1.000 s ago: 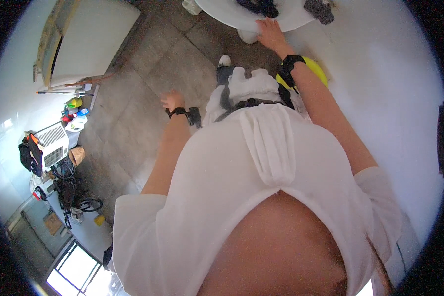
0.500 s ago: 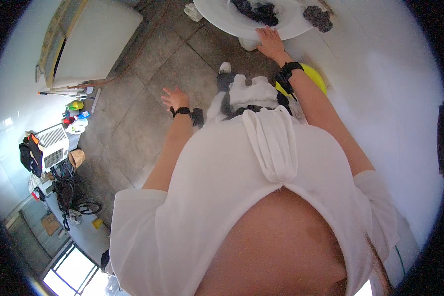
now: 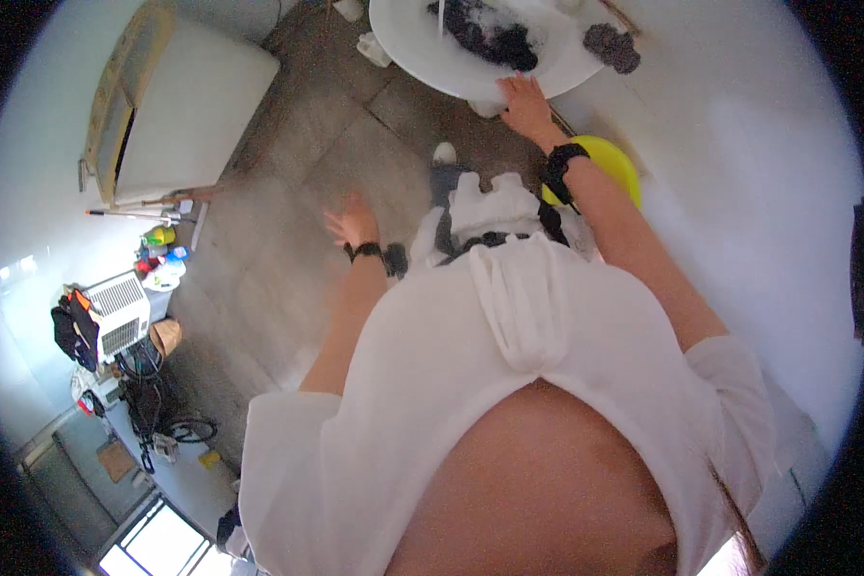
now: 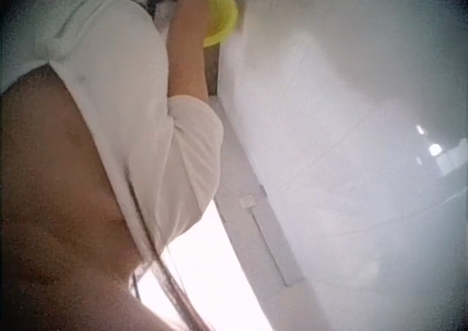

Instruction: The person washes a black cloth in a sink by hand with water and then carries it through a warehouse-like space.

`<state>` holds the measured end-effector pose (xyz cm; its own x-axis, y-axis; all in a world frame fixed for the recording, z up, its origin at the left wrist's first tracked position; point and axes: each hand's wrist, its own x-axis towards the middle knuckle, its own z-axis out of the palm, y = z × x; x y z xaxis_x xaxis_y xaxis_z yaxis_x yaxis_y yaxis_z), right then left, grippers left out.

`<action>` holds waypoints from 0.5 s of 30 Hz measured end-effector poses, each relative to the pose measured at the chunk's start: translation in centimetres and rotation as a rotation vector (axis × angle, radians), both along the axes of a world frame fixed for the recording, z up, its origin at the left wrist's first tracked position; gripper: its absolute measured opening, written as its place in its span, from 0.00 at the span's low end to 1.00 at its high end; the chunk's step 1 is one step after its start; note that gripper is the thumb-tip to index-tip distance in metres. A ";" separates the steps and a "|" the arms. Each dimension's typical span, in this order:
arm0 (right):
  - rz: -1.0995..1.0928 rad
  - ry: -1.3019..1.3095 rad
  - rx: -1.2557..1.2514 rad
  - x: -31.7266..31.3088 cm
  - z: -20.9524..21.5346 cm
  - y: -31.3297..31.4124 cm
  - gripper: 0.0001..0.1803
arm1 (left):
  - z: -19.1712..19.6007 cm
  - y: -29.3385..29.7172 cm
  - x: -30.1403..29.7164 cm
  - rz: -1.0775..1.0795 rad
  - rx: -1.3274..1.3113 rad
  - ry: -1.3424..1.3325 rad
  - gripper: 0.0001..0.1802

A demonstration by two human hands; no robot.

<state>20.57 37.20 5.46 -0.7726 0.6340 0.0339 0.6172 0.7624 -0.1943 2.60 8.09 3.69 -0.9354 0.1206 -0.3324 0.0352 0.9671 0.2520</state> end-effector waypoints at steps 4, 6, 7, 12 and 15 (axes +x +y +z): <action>0.012 0.027 0.026 -1.3 -0.4 -1.6 0.31 | -5.8 -4.9 -2.6 -0.177 -0.326 0.024 0.24; 0.005 0.059 -0.079 -1.0 -1.1 -1.7 0.31 | -6.6 -5.3 -2.3 -0.155 -0.282 0.029 0.23; 0.014 0.021 -0.066 -0.4 -1.0 -1.6 0.32 | -6.3 -4.6 -1.8 -0.139 -0.239 0.021 0.22; 0.037 0.095 -0.036 -2.3 0.1 -3.4 0.33 | -12.1 -10.8 -5.4 -0.428 -0.488 0.287 0.23; -0.002 -0.042 -0.082 -0.4 -0.9 -2.3 0.33 | -9.6 -6.1 -2.9 -0.309 -0.574 0.059 0.32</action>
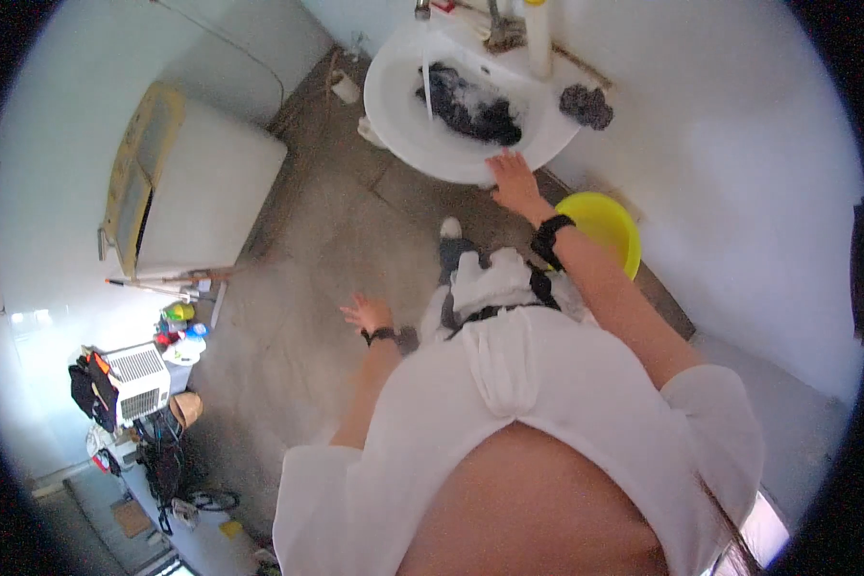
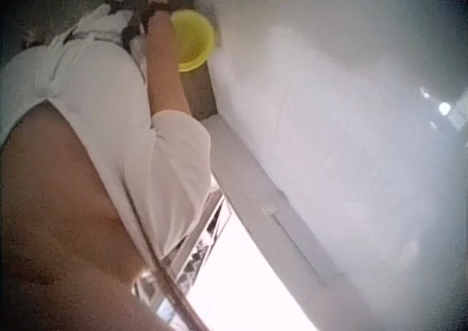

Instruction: The person washes a black cloth in a sink by hand with water and then carries it through a warehouse-like space.

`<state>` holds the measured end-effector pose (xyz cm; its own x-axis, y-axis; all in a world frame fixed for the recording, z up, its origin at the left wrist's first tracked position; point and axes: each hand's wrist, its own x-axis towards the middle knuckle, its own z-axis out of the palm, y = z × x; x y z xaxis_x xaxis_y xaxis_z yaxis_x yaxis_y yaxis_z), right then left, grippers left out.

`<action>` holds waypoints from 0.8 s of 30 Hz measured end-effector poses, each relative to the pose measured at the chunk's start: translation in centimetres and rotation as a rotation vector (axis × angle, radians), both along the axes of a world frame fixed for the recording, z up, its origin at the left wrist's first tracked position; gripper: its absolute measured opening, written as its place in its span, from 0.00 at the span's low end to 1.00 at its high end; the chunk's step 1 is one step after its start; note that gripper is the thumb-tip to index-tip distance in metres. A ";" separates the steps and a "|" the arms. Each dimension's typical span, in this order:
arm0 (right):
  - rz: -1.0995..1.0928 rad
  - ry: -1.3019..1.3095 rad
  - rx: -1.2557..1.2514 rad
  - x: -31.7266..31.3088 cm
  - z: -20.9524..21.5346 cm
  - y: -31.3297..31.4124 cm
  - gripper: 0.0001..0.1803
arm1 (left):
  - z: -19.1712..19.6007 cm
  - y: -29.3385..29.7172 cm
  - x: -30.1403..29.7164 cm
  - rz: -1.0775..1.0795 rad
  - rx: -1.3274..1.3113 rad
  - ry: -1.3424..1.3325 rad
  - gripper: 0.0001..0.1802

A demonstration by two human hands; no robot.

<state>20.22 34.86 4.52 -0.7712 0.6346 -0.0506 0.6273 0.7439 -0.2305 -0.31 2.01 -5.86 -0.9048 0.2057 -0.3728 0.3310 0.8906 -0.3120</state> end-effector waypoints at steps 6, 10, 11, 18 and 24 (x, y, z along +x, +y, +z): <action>0.003 -0.040 0.042 0.0 -0.9 -0.3 0.35 | 1.8 1.2 0.7 0.211 0.439 0.032 0.37; 0.030 -0.052 -0.082 -1.5 0.6 -0.7 0.37 | 2.8 0.6 -0.7 0.039 0.209 0.040 0.30; 0.025 -0.058 -0.168 -1.7 1.0 -0.5 0.37 | 3.1 0.7 -0.8 -0.109 0.141 0.035 0.29; -0.184 0.369 -0.422 -0.9 2.7 4.1 0.41 | 3.5 3.6 -2.1 0.124 0.476 0.091 0.26; -0.366 0.736 -0.334 -3.9 6.0 10.7 0.41 | 6.1 5.4 -3.0 0.177 0.797 0.109 0.26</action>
<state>16.30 45.57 10.56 -0.4327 0.8886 0.1521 0.4195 0.3478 -0.8385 -3.27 7.42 0.29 -0.9714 0.2225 -0.0833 0.1694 0.8944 0.4140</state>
